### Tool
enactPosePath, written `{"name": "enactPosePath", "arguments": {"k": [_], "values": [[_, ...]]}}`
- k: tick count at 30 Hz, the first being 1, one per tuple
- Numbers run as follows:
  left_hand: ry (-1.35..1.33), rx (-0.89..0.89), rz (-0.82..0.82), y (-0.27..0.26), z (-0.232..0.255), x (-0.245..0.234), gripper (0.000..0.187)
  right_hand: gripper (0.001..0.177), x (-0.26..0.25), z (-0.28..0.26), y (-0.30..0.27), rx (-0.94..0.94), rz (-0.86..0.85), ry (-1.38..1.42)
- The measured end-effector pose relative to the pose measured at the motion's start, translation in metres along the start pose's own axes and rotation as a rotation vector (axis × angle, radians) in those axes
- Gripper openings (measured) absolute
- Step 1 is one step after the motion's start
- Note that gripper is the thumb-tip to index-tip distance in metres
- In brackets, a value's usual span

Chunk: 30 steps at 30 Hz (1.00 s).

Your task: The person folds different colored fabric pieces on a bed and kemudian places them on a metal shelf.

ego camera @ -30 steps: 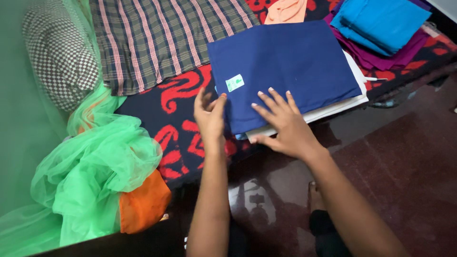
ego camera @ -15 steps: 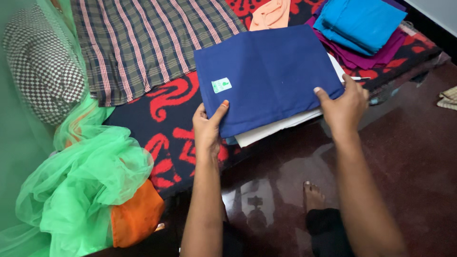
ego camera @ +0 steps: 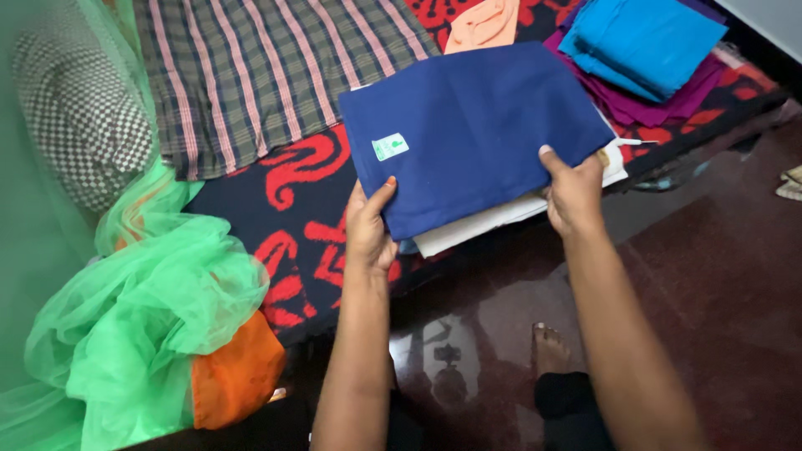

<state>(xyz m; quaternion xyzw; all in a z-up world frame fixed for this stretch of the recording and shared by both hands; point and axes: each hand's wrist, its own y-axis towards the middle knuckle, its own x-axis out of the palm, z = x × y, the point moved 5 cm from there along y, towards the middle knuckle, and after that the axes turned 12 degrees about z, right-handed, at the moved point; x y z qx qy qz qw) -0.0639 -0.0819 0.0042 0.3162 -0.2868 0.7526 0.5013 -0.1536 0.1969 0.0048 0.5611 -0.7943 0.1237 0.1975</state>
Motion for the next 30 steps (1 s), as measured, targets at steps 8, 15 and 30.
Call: {"name": "enactPosePath", "arguments": {"k": [8, 15, 30], "values": [[-0.087, 0.135, -0.051, -0.008, 0.07, -0.017, 0.035, 0.04, 0.051, 0.008, -0.032, -0.123, -0.162, 0.088], [0.117, 0.309, 0.069, -0.041, 0.18, -0.094, 0.044, 0.037, 0.135, 0.047, -0.108, -0.069, -0.252, -0.096], [0.758, 0.413, 0.569, -0.017, 0.151, -0.368, 0.079, 0.052, 0.107, 0.269, -0.165, 0.666, -0.155, -0.218]]}}
